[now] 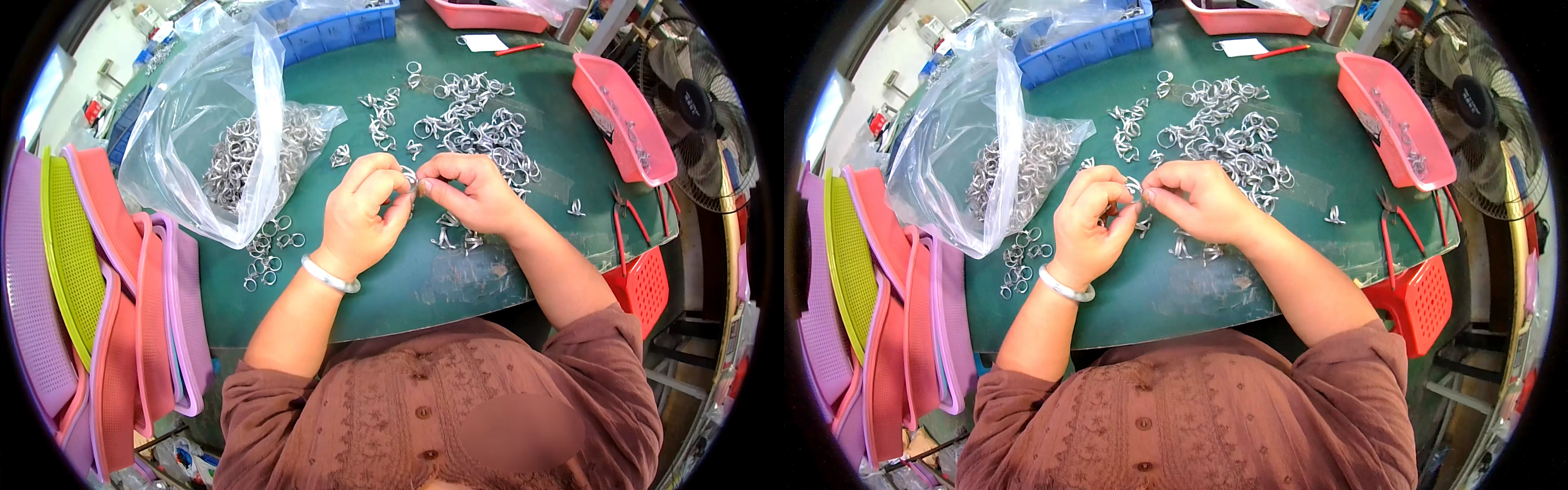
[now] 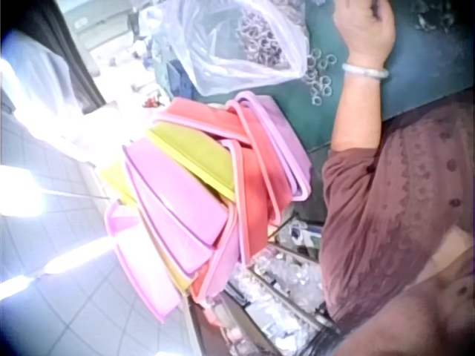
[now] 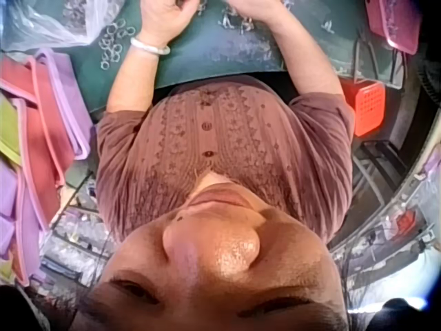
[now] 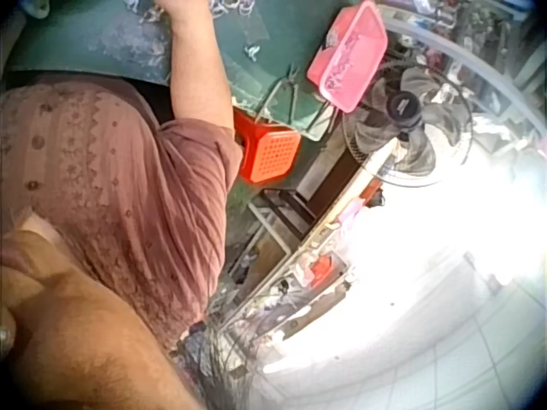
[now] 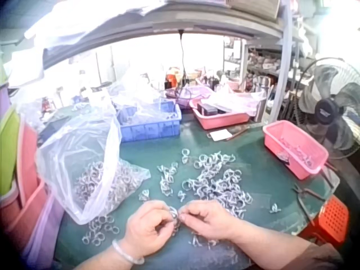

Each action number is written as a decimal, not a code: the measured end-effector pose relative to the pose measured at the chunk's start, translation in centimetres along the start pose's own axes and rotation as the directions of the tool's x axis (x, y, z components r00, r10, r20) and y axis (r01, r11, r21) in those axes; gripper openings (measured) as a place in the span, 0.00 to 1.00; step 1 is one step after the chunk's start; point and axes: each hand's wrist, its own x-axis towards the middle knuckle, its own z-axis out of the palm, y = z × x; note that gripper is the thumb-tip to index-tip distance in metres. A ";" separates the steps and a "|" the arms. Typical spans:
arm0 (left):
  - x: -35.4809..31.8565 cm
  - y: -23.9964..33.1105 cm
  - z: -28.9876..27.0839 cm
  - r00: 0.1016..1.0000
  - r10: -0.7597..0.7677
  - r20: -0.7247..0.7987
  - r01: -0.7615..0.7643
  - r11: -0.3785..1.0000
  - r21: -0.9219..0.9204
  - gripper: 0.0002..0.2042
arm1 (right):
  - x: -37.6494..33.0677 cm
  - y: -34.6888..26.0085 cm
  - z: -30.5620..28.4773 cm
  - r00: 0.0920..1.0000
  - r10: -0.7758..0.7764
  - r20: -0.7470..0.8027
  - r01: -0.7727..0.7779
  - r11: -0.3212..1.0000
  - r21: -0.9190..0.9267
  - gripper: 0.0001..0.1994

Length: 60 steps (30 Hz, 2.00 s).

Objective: The person sits at a green workbench and repeatedly picks up small silver metal rings and triangular components. They interlock the parts by hand and place the assembled units into a pink tray. The process is continuous and repetitive throughout the clip.

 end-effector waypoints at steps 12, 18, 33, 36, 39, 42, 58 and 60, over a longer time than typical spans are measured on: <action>-0.4 0.2 0.5 0.999 0.030 0.024 -0.030 1.000 -0.004 0.08 | -0.6 1.8 -0.9 0.999 0.051 -0.008 -0.051 0.999 -0.016 0.05; -2.4 2.6 -0.1 0.997 0.017 -0.078 -0.015 0.999 0.032 0.08 | -0.5 0.5 -0.2 0.990 0.054 0.128 -0.077 0.981 0.177 0.06; -4.4 5.5 0.0 0.985 -0.122 -0.124 0.131 0.989 0.065 0.06 | -1.1 -0.4 0.0 0.974 -0.151 0.170 0.112 0.969 0.220 0.03; -4.4 5.1 0.1 0.987 -0.121 -0.105 0.130 0.988 0.084 0.06 | -1.0 -0.1 -0.1 0.968 -0.137 0.212 0.085 0.968 0.238 0.03; -4.3 5.3 0.5 0.988 -0.118 -0.095 0.126 0.989 0.077 0.06 | -1.1 0.0 -0.6 0.960 -0.109 0.257 0.038 0.964 0.265 0.03; -4.3 5.6 0.5 0.984 -0.161 -0.077 0.167 0.983 0.076 0.06 | -1.0 0.1 -0.7 0.951 -0.103 0.291 0.027 0.967 0.253 0.04; -3.8 6.0 0.9 0.956 -0.294 0.006 0.291 0.950 0.110 0.05 | -0.7 -0.1 -1.1 0.940 -0.105 0.324 0.064 0.988 0.137 0.04; -3.9 5.7 0.9 0.975 -0.223 -0.003 0.221 0.962 0.162 0.06 | -0.8 -0.4 -1.1 0.939 -0.112 0.325 0.078 0.990 0.116 0.03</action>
